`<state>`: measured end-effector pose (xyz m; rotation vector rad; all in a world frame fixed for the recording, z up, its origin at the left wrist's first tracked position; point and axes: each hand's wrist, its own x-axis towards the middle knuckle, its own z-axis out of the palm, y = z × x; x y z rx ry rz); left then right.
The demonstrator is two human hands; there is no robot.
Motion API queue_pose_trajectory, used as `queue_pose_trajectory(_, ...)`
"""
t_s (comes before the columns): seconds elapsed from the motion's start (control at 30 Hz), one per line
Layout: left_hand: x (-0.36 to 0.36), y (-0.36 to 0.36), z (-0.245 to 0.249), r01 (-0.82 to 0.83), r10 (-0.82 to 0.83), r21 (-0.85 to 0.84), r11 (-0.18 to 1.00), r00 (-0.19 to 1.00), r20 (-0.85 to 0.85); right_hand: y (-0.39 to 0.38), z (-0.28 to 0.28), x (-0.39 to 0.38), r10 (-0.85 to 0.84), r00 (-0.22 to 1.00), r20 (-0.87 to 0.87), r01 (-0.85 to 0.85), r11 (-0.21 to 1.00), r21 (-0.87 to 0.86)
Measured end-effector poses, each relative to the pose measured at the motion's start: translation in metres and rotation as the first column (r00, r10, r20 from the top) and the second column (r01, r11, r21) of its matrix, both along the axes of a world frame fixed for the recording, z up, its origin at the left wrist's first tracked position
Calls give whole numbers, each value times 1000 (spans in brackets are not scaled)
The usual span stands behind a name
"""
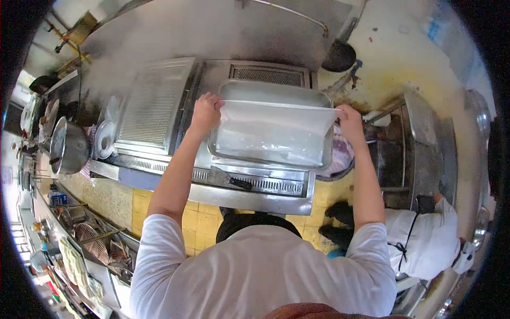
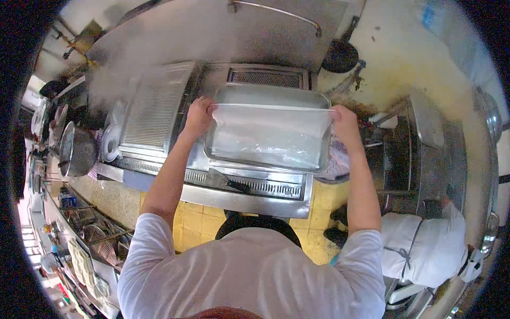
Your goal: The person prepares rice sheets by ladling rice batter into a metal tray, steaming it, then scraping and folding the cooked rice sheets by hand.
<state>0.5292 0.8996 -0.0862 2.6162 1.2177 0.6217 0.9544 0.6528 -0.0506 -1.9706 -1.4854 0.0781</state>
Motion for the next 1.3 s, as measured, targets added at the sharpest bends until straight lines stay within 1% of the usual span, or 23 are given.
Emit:
queue_pose_trajectory(0.03, -6, -6, 14, 19, -18, -9, 1000, 985, 170, -3, 10, 1, 10, 959, -282, 7, 998, 58)
queue_pose_trajectory(0.07, -11, -11, 28, 44, -38, -11, 999, 941, 335, -6, 20, 2, 24, 961, -275, -3, 997, 77)
queue_pose_trajectory(0.1, -13, -16, 47, 35, -36, 9, 999, 939, 342, -9, 41, 1, 22, 914, -404, 34, 991, 131)
queue_pose_trajectory(0.13, -16, -23, 69, 7, 80, -191, 982, 894, 442, -12, 62, -2, 29, 849, -528, 77, 981, 177)
queue_pose_trajectory(0.17, -19, -29, 89, 6, 208, -385, 923, 833, 512, -14, 83, -5, 105, 737, -668, 80, 967, 241)
queue_pose_trajectory(0.2, -22, -33, 107, 0, 206, -366, 931, 827, 523, -15, 104, -7, 126, 741, -659, 68, 963, 261)
queue_pose_trajectory(0.27, -30, -38, 134, 39, 305, -483, 875, 729, 613, -17, 136, -5, 296, 475, -829, 41, 933, 357)
queue_pose_trajectory(0.3, -33, -36, 141, 95, 297, -473, 876, 665, 685, -16, 143, 11, 345, 449, -824, -26, 927, 374)
queue_pose_trajectory(0.4, -44, -50, 185, 82, 300, -431, 898, 602, 740, -20, 200, -7, 462, 453, -763, -95, 876, 474)
queue_pose_trajectory(0.47, -57, -45, 196, 77, 265, -378, 923, 585, 767, -17, 224, -10, 480, 492, -726, -155, 869, 470)
queue_pose_trajectory(0.53, -70, -52, 219, 42, 219, -292, 955, 563, 797, -16, 249, -28, 269, 834, -482, -85, 926, 368)
queue_pose_trajectory(0.57, -77, -57, 232, 32, 213, -274, 961, 549, 808, -18, 264, -42, 274, 834, -479, -91, 925, 369)
queue_pose_trajectory(0.63, -95, -54, 246, 44, 179, -231, 972, 501, 847, -24, 295, -73, 166, 947, -277, -59, 933, 356)
queue_pose_trajectory(0.73, -126, -44, 265, 31, 117, -144, 989, 422, 899, -27, 326, -115, 119, 978, -173, -42, 917, 396)
queue_pose_trajectory(0.8, -149, -42, 283, -70, 56, -30, 997, 397, 916, -24, 342, -142, 120, 980, -157, -41, 899, 435)
queue_pose_trajectory(0.83, -160, -39, 289, -31, 50, -42, 999, 319, 947, -21, 348, -156, 117, 981, -152, -31, 878, 477)
queue_pose_trajectory(0.97, -225, -8, 307, -143, 47, 1, 990, 330, 943, 2, 366, -209, 86, 987, -135, -5, 858, 513)
queue_pose_trajectory(1.03, -265, 21, 309, -195, -231, 317, 928, 366, 902, 20, 371, -239, 126, 982, -143, -34, 856, 516)
queue_pose_trajectory(1.07, -285, 28, 307, -191, -222, 306, 933, 365, 904, 29, 369, -262, 120, 982, -145, -31, 862, 507)
queue_pose_trajectory(1.13, -322, 30, 320, -92, -183, 222, 971, 315, 931, 47, 365, -316, -99, 994, -50, 111, 853, 511)
queue_pose_trajectory(1.17, -342, 38, 320, -137, -221, 284, 949, 353, 909, 57, 364, -335, -100, 994, -44, 108, 859, 501)
queue_pose_trajectory(1.23, -383, 55, 318, -144, -202, 271, 952, 370, 907, 77, 358, -368, -23, 992, -124, 80, 873, 481)
queue_pose_trajectory(1.3, -419, 70, 315, -139, -189, 262, 955, 395, 899, 97, 352, -400, -21, 994, -109, 68, 890, 450)
